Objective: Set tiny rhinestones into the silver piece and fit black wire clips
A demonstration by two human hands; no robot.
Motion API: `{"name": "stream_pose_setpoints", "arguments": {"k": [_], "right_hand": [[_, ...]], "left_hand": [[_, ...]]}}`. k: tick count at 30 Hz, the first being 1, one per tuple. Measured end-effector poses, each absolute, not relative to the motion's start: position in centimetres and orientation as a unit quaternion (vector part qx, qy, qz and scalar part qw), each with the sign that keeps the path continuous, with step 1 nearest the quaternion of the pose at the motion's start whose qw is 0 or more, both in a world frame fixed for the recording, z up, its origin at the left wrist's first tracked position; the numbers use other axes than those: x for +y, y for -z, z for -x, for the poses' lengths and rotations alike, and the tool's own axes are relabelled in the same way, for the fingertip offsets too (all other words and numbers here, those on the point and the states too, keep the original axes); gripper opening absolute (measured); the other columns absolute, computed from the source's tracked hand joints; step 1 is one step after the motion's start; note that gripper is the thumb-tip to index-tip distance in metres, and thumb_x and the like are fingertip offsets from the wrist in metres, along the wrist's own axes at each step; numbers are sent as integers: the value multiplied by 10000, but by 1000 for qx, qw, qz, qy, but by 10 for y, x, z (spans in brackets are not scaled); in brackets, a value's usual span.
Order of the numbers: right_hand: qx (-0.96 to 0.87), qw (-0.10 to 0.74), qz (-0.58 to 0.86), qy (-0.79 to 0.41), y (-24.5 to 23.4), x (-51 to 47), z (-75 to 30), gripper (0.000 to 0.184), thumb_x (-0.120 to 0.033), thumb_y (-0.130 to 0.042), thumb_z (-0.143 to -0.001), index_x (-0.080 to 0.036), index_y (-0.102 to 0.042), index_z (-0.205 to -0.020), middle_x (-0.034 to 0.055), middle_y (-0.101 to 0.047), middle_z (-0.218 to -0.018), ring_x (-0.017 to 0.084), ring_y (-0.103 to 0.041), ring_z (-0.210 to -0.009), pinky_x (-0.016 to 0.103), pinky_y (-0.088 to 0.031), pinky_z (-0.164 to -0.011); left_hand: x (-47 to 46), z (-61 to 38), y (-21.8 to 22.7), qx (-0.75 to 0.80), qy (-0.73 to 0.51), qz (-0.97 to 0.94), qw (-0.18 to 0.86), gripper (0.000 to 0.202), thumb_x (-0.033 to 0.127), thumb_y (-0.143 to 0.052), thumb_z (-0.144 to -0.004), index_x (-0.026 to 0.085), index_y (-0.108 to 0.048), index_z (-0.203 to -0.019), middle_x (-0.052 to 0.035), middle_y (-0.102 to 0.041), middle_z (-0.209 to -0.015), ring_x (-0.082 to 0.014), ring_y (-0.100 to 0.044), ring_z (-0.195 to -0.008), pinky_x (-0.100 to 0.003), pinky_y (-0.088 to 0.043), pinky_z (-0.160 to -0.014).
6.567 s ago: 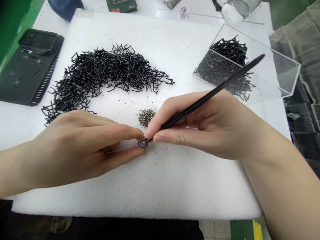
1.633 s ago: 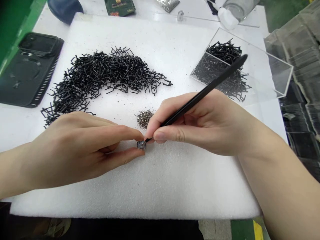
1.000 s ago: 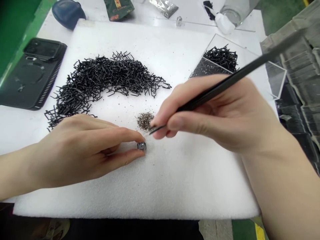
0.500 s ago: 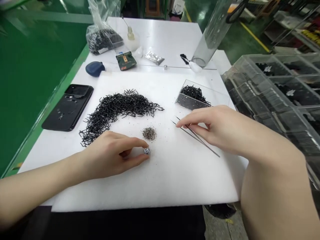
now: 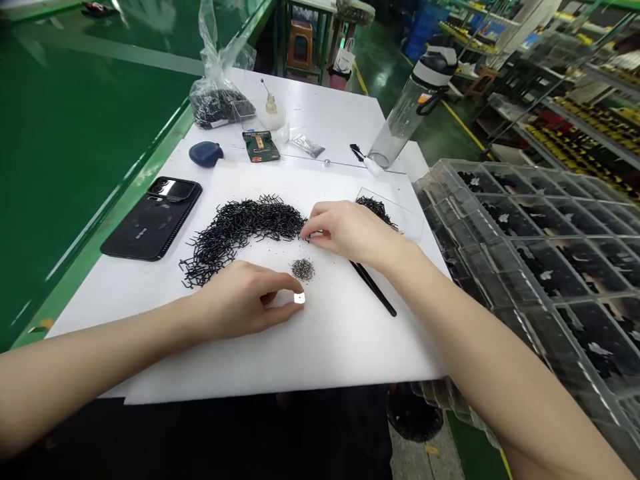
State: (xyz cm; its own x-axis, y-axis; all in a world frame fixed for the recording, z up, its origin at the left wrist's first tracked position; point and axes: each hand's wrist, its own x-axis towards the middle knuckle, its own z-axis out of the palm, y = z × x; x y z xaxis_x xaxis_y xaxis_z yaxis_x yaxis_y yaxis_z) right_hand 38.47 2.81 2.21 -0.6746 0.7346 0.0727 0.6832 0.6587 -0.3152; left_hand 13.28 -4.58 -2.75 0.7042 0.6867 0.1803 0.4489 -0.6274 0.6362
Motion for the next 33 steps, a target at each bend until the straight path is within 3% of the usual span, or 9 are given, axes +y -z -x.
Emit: {"name": "stream_pose_setpoints", "arguments": {"k": [7, 13, 18, 20, 23, 27, 33], "right_hand": [[-921, 100, 366, -89, -11, 29, -390, 248, -316, -629, -1081, -224, -859, -1090, 78, -777, -1078, 199, -701, -827, 354, -473, -717], [-926, 110, 346, -100, -11, 35, -391, 188, -334, -691, -1042, -253, -861, -1047, 58, -761, -1061, 210, -699, -852, 366, -456, -693], [-887, 224, 387, -113, -16, 23, -384, 170, -305, -652, -1060, -224, -801, -1070, 94, -760, -1133, 219, -717, -926, 369, -527, -740], [-854, 283, 418, -127, -18, 14, -382, 120, -278, -639, -1068, -218, -742, -1076, 94, -796, -1141, 226, -762, -979, 351, -564, -738], [-809, 334, 459, -153, -13, 5, -380, 30, -230, -669, -1033, -218, -696, -1037, 41, -822, -978, 199, -798, -865, 320, -576, -705], [-772, 370, 471, -211, 0, 4, -381, 44, -239, -732, -975, -223, -770, -991, 15, -803, -905, 184, -787, -803, 302, -618, -696], [-739, 407, 476, -249, 5, 5, -382, 44, -213, -801, -948, -232, -837, -963, 18, -841, -985, 183, -801, -892, 303, -650, -765]], "left_hand": [[-54, -132, 20, 328, -267, -847, 322, 214, 307, -675, -922, 187, -834, -1001, 43, -605, -613, -80, -484, -530, -222, -371, -589], [-57, -132, 18, 321, -313, -828, 338, 169, 263, -713, -911, 155, -823, -980, 67, -527, -582, -47, -436, -517, -186, -351, -566], [-54, -133, 15, 301, -356, -813, 348, 118, 183, -748, -861, 122, -800, -948, 90, -467, -599, -18, -381, -539, -149, -361, -566], [-53, -134, 12, 295, -377, -803, 355, 104, 159, -750, -828, 114, -778, -918, 81, -510, -637, -12, -412, -563, -132, -382, -564], [-51, -135, 10, 288, -402, -788, 366, 96, 142, -755, -798, 115, -759, -890, 49, -618, -714, -19, -518, -616, -119, -426, -563], [-51, -137, 10, 290, -423, -767, 384, 102, 110, -751, -784, 145, -725, -876, 26, -724, -821, -41, -631, -712, -113, -481, -582], [-50, -138, 10, 312, -402, -761, 402, 137, 66, -746, -799, 159, -734, -899, 59, -747, -838, -19, -636, -707, -97, -544, -675]]}}
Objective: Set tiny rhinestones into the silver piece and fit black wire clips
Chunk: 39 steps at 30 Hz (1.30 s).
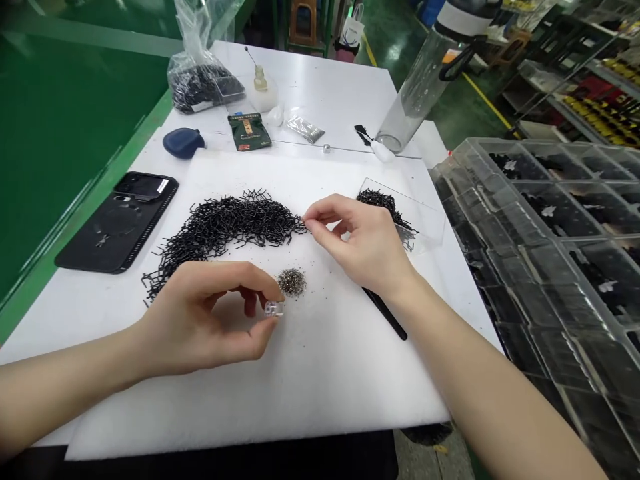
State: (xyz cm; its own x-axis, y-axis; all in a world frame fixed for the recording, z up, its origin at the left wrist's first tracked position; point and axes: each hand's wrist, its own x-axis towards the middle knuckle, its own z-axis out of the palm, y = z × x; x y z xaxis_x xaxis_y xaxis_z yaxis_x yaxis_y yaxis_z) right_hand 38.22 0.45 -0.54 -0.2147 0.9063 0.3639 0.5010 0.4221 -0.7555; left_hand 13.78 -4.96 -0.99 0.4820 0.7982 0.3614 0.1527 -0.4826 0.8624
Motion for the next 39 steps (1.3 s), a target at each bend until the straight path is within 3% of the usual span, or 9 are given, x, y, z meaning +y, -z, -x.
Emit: {"name": "stream_pose_setpoints", "arguments": {"k": [7, 15, 21, 27, 33, 35, 39], "right_hand": [[-717, 437, 461, -285, 3, -5, -378, 38, -260, -762, -1043, -225, -753, -1034, 7, -822, -956, 178, -823, -939, 305, -598, -702], [-693, 493, 414, -325, -4, -11, -376, 143, -100, -827, -894, -242, -835, -911, -7, -816, -896, 151, -771, -801, 263, -650, -633], [-696, 500, 367, -361, -11, -31, -367, 294, -46, -822, -938, -297, -863, -1086, -41, -844, -1012, 111, -802, -883, 200, -674, -698], [-708, 505, 338, -360, -9, -37, -364, 368, -43, -824, -925, -339, -885, -1136, -18, -858, -1022, 184, -829, -910, 321, -677, -688], [-716, 512, 357, -313, -10, -37, -357, 281, -39, -818, -913, -296, -867, -1014, -10, -833, -1027, 148, -794, -903, 296, -684, -752], [-725, 515, 352, -293, -10, -38, -356, 272, -16, -800, -910, -268, -845, -1002, -1, -820, -1013, 140, -781, -880, 285, -678, -733], [-743, 526, 326, -256, -10, -39, -355, 295, 57, -766, -915, -184, -812, -1078, -11, -841, -1006, 76, -792, -903, 171, -675, -818]], "left_hand": [[-48, -138, 14, 319, -393, -762, 404, 159, 87, -752, -833, 186, -785, -952, 45, -767, -844, -31, -677, -706, -91, -564, -700], [-45, -139, 5, 341, -399, -707, 473, 189, 57, -745, -852, 169, -821, -984, 40, -808, -919, -24, -727, -795, -57, -607, -783], [-39, -139, -4, 365, -406, -605, 580, 210, 52, -796, -795, 117, -862, -984, -30, -834, -918, -62, -748, -761, -89, -647, -733], [-33, -136, -1, 356, -426, -518, 651, 416, -58, -797, -714, 246, -916, -971, -8, -817, -922, -82, -755, -814, -128, -650, -747], [-32, -138, 1, 337, -419, -465, 703, 517, -116, -794, -688, 301, -925, -965, 5, -824, -941, -88, -773, -845, -147, -672, -798], [-32, -137, 3, 334, -418, -448, 716, 487, -87, -834, -739, 308, -925, -1009, 2, -839, -965, -95, -804, -899, -142, -680, -843], [-34, -136, 3, 337, -405, -394, 753, 234, 107, -867, -928, 310, -919, -1030, 7, -846, -925, -78, -829, -929, -116, -679, -886]]}}
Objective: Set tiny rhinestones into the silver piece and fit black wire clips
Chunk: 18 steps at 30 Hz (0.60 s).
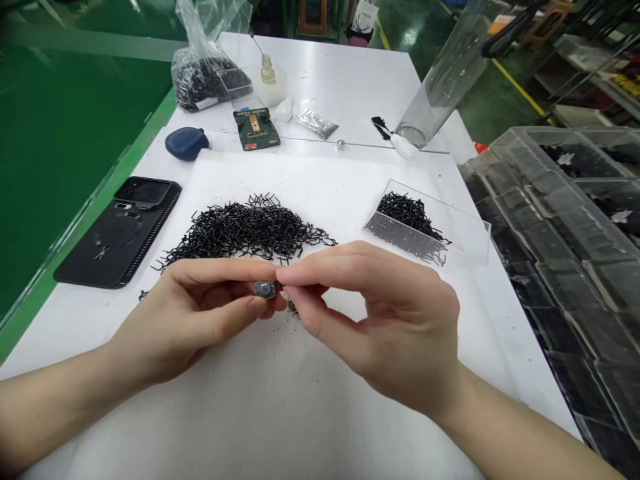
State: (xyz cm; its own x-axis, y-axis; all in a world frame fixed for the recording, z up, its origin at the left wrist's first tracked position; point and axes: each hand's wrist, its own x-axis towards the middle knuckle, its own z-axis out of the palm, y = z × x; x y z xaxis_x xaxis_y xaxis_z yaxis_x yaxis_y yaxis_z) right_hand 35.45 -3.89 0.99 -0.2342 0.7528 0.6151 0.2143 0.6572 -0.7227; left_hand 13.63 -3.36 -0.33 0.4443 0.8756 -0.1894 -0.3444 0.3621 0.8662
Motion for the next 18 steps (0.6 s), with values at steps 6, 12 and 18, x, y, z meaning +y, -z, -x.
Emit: {"name": "stream_pose_setpoints", "arguments": {"k": [6, 12, 18], "right_hand": [[-745, 523, 359, -209, -7, -44, -352, 276, 40, -788, -901, -177, -774, -1070, -26, -845, -981, 71, -823, -862, 112, -693, -826], [-736, 545, 344, -207, 1, -45, -353, 385, 6, -834, -876, -180, -731, -1197, -3, -818, -1077, 123, -843, -962, 180, -727, -934], [-755, 531, 340, -182, -1, -44, -356, 360, 25, -811, -888, -188, -726, -1164, 17, -826, -1051, 140, -845, -925, 213, -739, -911]], "left_hand": [[-32, -138, -4, 359, -398, -360, 764, 426, -59, -975, -655, 231, -878, -951, 11, -850, -904, -95, -827, -820, -128, -690, -816], [-33, -135, 3, 352, -397, -384, 756, 244, 134, -977, -820, 293, -915, -994, -4, -863, -961, -93, -840, -905, -129, -687, -878], [-33, -133, 5, 357, -392, -399, 748, 207, 206, -975, -852, 325, -920, -1013, -3, -866, -999, -100, -846, -953, -116, -682, -902]]}}
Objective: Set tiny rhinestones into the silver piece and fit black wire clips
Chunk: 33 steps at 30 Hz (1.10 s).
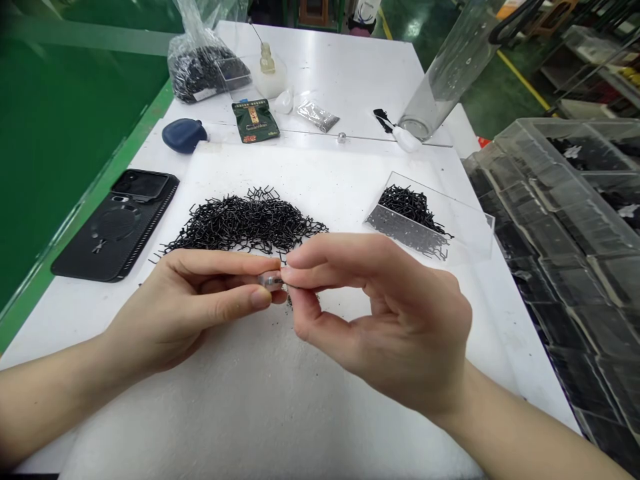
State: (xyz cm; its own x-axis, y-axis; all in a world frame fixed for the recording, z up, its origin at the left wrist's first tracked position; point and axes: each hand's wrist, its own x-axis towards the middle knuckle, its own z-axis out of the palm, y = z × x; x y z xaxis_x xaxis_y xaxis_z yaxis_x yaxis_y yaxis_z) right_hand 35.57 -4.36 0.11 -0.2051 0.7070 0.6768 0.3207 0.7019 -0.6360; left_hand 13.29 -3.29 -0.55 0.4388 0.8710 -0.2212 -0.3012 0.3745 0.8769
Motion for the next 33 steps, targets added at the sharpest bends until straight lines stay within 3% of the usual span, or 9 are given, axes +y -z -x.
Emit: {"name": "stream_pose_setpoints", "arguments": {"k": [18, 25, 29, 33], "right_hand": [[-780, 517, 323, -143, -2, -39, -361, 380, 22, -853, -836, -190, -744, -1131, 1, -852, -1028, 144, -847, -864, 211, -735, -869], [-811, 440, 364, -130, -10, -37, -366, 278, -37, -874, -844, -202, -784, -1048, -30, -860, -968, 105, -827, -768, 143, -708, -795], [-781, 498, 360, -109, -6, -39, -362, 339, -33, -882, -772, -235, -766, -1018, -39, -852, -929, 172, -825, -731, 251, -729, -695], [-770, 511, 350, -151, -2, -41, -360, 361, -10, -847, -788, -241, -745, -1045, -28, -844, -939, 202, -829, -758, 308, -731, -695]], "left_hand": [[-32, -134, 2, 371, -383, -404, 743, 244, 191, -996, -813, 331, -923, -998, 10, -865, -985, -92, -828, -946, -118, -679, -897], [-32, -136, 2, 370, -387, -412, 737, 229, 175, -976, -836, 329, -922, -996, 16, -868, -1031, -90, -830, -959, -120, -685, -911], [-32, -136, 3, 365, -396, -440, 718, 273, 116, -955, -837, 328, -922, -1005, 25, -867, -1031, -92, -831, -963, -106, -684, -900], [-32, -135, 2, 367, -403, -450, 707, 295, 101, -967, -806, 327, -924, -991, 21, -865, -1011, -93, -822, -941, -103, -682, -870]]}}
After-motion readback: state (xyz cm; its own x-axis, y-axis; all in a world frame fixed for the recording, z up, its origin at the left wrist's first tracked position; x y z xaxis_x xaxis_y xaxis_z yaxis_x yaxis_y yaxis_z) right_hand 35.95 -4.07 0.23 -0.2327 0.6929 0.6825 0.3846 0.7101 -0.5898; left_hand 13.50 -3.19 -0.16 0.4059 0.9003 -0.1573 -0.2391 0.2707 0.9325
